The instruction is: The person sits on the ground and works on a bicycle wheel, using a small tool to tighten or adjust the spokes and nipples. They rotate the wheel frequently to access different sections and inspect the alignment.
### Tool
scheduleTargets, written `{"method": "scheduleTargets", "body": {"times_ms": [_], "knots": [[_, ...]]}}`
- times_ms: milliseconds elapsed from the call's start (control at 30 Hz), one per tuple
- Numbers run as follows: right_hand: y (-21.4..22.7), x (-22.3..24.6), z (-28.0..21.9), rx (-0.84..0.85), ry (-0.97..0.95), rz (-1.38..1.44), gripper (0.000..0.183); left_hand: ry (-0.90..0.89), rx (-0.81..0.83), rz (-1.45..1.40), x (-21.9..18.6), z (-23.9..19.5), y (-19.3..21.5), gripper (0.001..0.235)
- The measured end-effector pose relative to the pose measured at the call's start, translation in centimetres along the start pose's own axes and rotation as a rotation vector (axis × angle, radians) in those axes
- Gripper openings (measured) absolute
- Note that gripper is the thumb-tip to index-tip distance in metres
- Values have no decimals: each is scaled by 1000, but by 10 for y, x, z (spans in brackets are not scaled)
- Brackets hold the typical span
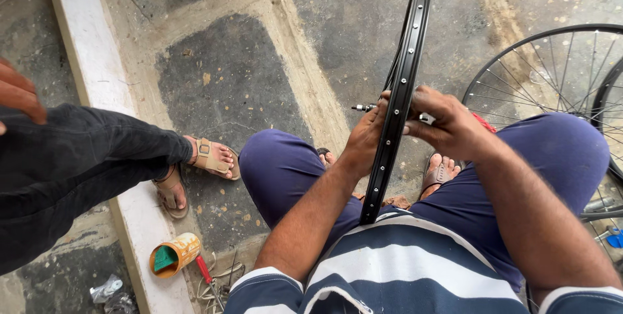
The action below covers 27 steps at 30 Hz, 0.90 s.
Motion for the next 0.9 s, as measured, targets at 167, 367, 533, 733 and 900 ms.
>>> {"method": "scheduleTargets", "body": {"times_ms": [167, 367, 533, 733, 900], "knots": [[-14, -13, -2, -264, -60, -248, 45, -263, -84, 365, -55, -58, -34, 74], [-15, -25, 6, -326, -141, 80, 41, -344, -106, 1197, -65, -99, -73, 85], [-21, -31, 9, -311, -91, 488, 46, 165, -266, 830, -78, -65, -29, 93], [-47, -92, 1, -258, -84, 854, 27, -140, -227, 1108, -112, -52, -61, 103], [-69, -120, 18, -225, -200, 1135, 31, -160, -267, 1249, -137, -32, -48, 101]]}}
Point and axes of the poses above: each hand's wrist, its own z-axis towards the middle knuckle, its own y-axis out of the back of the hand, x = y × z, the point moved 10 cm from there along z, towards the middle knuckle, and after that the axes turned 9 degrees about x, right-handed, at the moved point
